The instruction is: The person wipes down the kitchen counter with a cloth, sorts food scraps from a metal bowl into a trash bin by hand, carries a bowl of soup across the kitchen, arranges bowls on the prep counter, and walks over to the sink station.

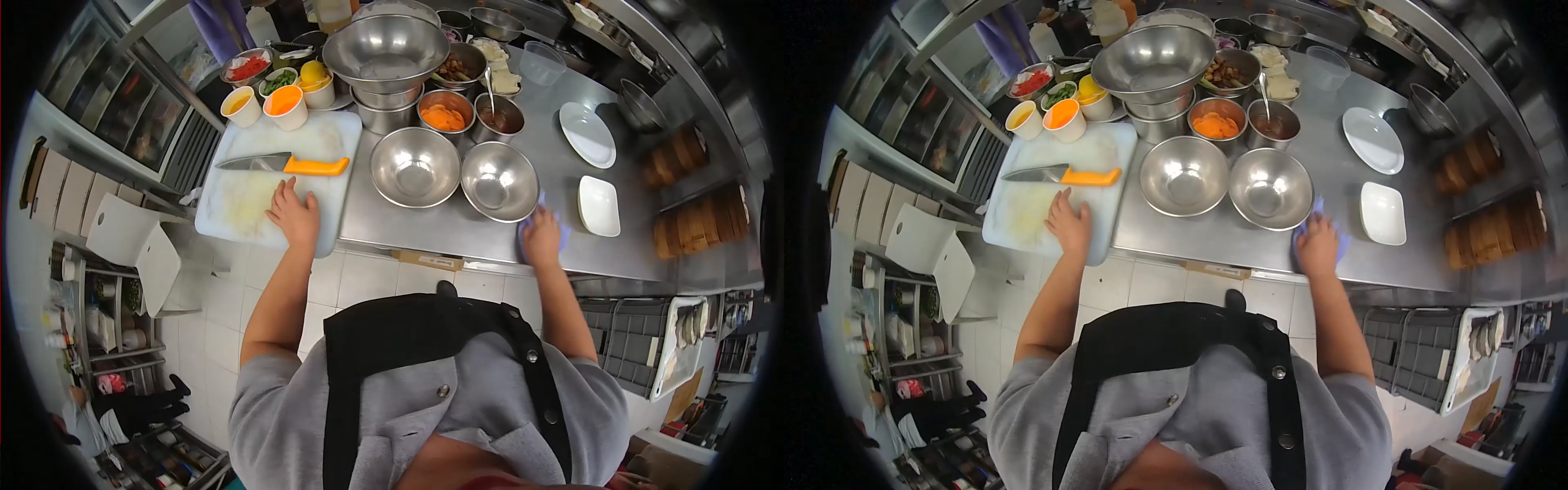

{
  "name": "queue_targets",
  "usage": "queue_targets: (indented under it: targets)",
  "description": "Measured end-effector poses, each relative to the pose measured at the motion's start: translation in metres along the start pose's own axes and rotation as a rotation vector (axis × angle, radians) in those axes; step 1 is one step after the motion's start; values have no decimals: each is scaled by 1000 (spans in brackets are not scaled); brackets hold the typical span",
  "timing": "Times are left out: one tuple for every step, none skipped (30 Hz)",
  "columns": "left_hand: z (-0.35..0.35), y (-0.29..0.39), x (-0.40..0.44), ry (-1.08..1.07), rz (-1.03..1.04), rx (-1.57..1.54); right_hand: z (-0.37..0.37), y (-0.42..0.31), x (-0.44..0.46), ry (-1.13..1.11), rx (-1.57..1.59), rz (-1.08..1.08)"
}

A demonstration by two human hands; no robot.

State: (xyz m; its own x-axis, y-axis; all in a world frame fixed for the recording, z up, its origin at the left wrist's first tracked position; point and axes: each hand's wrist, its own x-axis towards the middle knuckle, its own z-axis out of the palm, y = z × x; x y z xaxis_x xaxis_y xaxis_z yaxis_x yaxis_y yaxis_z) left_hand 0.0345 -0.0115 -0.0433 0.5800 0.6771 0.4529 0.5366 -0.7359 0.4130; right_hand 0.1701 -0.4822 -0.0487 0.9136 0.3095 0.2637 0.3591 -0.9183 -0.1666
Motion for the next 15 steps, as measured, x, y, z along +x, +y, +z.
queue_targets:
  targets:
    - [-1, -5, 0, -6, 14, -7, -6, -23, -20, 6, -21, 21]
    - [0, -8, 1, 53, 109, -194, -7, -42, -35, -31, -41, -11]
    - [2, -5, 2, 106, 210, -393, -9, -67, -47, -74, -45, 0]
    - [1, 4, -1, 89, 250, -426, -6, -91, -54, -92, -69, -42]
    - [-4, 16, -8, 32, 394, -431, -16, -118, -53, -154, -37, -93]
    - [-8, 31, -15, -25, 540, -436, -1, -134, -53, -172, 77, -148]
    - [-16, 52, -21, -45, 587, -476, 14, -152, -53, -182, 135, -220]
    - [-25, 76, -28, -89, 695, -430, 2, -182, -48, -131, 222, -239]
    - [-29, 93, -35, -122, 798, -380, 14, -200, -42, -144, 185, -321]
    - [-24, 102, -40, -129, 828, -413, 17, -215, -32, -314, 208, -410]
    - [-19, 107, -42, -145, 861, -395, 16, -228, -27, -260, 194, -503]
    - [-14, 109, -42, -159, 889, -368, 15, -237, -27, -209, 181, -603]
    - [-12, 108, -40, -198, 866, -357, 20, -238, -26, -199, 172, -588]
    - [-11, 107, -37, -194, 882, -366, 25, -237, -23, -188, 206, -685]
    - [-14, 106, -33, -234, 867, -327, 27, -229, -21, -177, 241, -785]
